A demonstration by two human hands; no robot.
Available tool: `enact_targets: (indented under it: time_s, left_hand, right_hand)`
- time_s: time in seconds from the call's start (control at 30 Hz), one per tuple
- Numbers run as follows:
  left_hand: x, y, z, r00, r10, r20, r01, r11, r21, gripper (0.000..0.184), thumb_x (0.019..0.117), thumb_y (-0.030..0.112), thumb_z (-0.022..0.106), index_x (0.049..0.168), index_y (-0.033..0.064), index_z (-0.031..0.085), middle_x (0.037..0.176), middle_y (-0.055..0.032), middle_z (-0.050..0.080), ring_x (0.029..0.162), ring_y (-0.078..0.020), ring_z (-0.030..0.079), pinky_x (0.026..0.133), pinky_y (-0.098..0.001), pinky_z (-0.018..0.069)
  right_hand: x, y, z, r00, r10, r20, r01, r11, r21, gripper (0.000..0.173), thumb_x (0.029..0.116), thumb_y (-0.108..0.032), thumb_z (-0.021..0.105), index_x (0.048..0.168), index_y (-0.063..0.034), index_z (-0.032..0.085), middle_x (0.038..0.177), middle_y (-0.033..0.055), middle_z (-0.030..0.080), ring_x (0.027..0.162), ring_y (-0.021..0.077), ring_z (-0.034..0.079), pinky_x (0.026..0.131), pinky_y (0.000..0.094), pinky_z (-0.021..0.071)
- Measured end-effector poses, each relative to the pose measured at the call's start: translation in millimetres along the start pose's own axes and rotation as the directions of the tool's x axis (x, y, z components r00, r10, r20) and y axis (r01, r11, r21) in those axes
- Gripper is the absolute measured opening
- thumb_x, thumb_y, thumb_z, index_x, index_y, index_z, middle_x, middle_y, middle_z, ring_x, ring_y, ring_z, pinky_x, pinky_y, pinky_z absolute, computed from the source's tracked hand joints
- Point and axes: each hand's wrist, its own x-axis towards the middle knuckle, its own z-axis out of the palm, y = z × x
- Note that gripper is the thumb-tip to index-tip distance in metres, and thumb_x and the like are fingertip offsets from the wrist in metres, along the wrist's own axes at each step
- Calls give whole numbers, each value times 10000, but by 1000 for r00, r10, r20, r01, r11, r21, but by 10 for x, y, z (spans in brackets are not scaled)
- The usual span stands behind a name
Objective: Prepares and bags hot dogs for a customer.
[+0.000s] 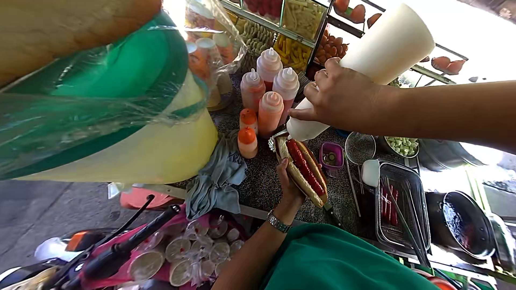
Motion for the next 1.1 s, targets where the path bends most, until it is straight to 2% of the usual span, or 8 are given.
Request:
enact_targets:
  time_s: [0.17, 0.27, 0.4, 0.57, 0.7, 0.77, 0.87, 1.1]
  left_hand:
    - [-5, -10, 29, 1000, 18, -20, -17, 999, 45, 590, 1001, 512, 233, 1430, 136, 385, 1121, -165, 674, 945, -297, 708, 764, -486, 606]
    - [-34, 31, 108, 996, 77, -38, -73, 993, 91, 502, 1037, 425, 182, 1386, 159, 427, 1103, -75, 675, 967, -181, 698, 809, -388, 602]
    - [-13, 45, 133, 997, 33, -71, -30, 999, 44, 569, 1039, 484, 153, 1336, 126, 480, 1118, -141, 671, 981, -266, 695, 799, -452, 595]
    - [14, 72, 188, 994, 34, -107, -33, 999, 12, 557, 1046, 513, 152, 1279, 160, 515, 1072, -110, 681, 966, -250, 697, 791, -440, 593]
    - [21, 93, 216, 994, 39, -102, -44, 998, -49, 566, 1053, 516, 136, 1284, 167, 517, 1114, -110, 665, 994, -264, 687, 806, -472, 589]
    - [44, 106, 226, 991, 69, -112, -75, 996, -50, 551, 1050, 508, 146, 1256, 189, 545, 1086, -80, 689, 979, -226, 695, 793, -439, 591]
    - [59, 135, 238, 985, 120, -128, -129, 989, -70, 431, 1060, 441, 206, 1242, 244, 545, 1128, 19, 662, 1070, -107, 648, 879, -370, 562]
    - [91, 162, 221, 983, 146, -110, -160, 978, -133, 478, 1064, 481, 184, 1219, 237, 564, 1105, 14, 675, 1040, -116, 664, 866, -372, 573]
  right_hand:
    - [-11, 14, -35, 1000, 2, 6, -2, 999, 48, 668, 982, 182, 371, 1491, -226, 517, 1061, 280, 593, 945, 442, 603, 846, 565, 417]
    - [-25, 6, -43, 1000, 1, 4, -1, 998, 66, 667, 979, 184, 379, 1486, -225, 521, 1080, 289, 596, 968, 457, 605, 858, 579, 416]
    - [-89, -73, -31, 1000, -21, -4, 22, 999, 48, 677, 977, 187, 367, 1497, -223, 506, 1048, 286, 591, 945, 451, 610, 835, 567, 424]
    - [-138, -127, 34, 999, -37, -18, 38, 998, 49, 671, 985, 184, 347, 1521, -198, 480, 983, 269, 581, 872, 419, 603, 782, 527, 438]
    - [-151, -88, 91, 999, 33, -32, -32, 999, 30, 665, 982, 194, 343, 1521, -175, 468, 972, 288, 564, 870, 449, 599, 791, 564, 430]
    - [-224, -132, 148, 996, -8, -83, 10, 999, 33, 667, 979, 187, 348, 1501, -200, 500, 911, 256, 562, 797, 414, 593, 747, 530, 433]
    - [-350, -221, 252, 985, -69, -158, 87, 990, 111, 675, 972, 173, 401, 1483, -243, 547, 873, 227, 584, 754, 386, 596, 724, 506, 443]
    - [-484, -226, 375, 988, -25, -156, 43, 993, 113, 658, 980, 167, 403, 1498, -222, 519, 889, 250, 581, 782, 425, 607, 713, 526, 453]
